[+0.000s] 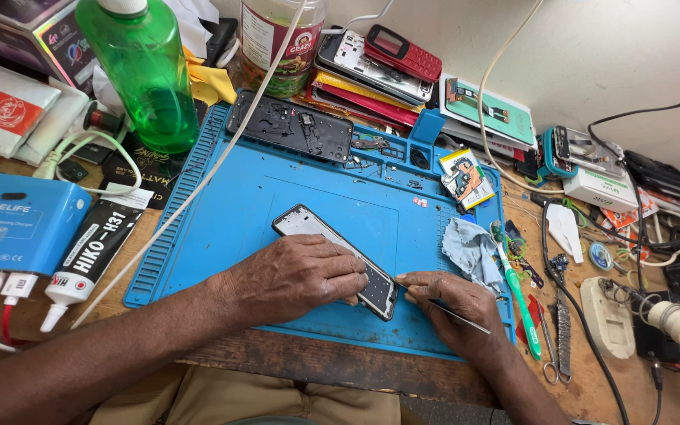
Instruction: The person cleans the back of a disassembled smartphone using a cloth and a small metal tool. They wipe the surface, scrape residue from edges, and flip the phone to clean different areas on a blue work mat.
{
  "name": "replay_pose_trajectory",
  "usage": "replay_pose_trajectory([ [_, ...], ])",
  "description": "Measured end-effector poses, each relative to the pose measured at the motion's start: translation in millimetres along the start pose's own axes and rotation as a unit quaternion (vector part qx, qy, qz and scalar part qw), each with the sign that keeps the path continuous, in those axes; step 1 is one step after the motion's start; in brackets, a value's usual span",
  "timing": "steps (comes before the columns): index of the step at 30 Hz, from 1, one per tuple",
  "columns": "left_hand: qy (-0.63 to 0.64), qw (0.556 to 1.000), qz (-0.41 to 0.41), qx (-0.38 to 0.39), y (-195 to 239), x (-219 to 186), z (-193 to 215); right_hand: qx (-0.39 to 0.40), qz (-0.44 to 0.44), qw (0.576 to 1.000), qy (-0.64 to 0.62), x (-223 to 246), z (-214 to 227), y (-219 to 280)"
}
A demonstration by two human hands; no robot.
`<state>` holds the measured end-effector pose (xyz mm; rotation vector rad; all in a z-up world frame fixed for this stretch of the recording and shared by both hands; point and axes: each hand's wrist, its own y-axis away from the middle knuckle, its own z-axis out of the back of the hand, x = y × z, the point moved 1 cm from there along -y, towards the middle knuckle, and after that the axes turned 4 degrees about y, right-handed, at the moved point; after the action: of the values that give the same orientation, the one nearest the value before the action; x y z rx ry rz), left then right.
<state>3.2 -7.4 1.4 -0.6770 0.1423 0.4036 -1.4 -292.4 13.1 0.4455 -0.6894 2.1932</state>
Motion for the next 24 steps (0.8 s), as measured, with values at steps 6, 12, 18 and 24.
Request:
replay_pose_trajectory([
  [6,0.005,1.0,-0.009,0.001,-2.0,0.3,3.6,-0.011,0.057,0.998,0.02,4.1,-4.1,-13.4],
  [12,0.005,1.0,-0.012,-0.006,-4.3,-1.7,13.6,0.019,0.038,0.999,0.034,11.3,-1.6,-22.1],
  [18,0.012,1.0,-0.006,0.002,-2.5,0.0,7.2,0.024,-0.008,0.999,0.029,11.8,6.8,-19.1],
  [24,0.01,1.0,-0.005,-0.006,-0.6,-1.9,3.4,0.034,0.008,0.997,0.064,13.9,1.7,-27.3],
])
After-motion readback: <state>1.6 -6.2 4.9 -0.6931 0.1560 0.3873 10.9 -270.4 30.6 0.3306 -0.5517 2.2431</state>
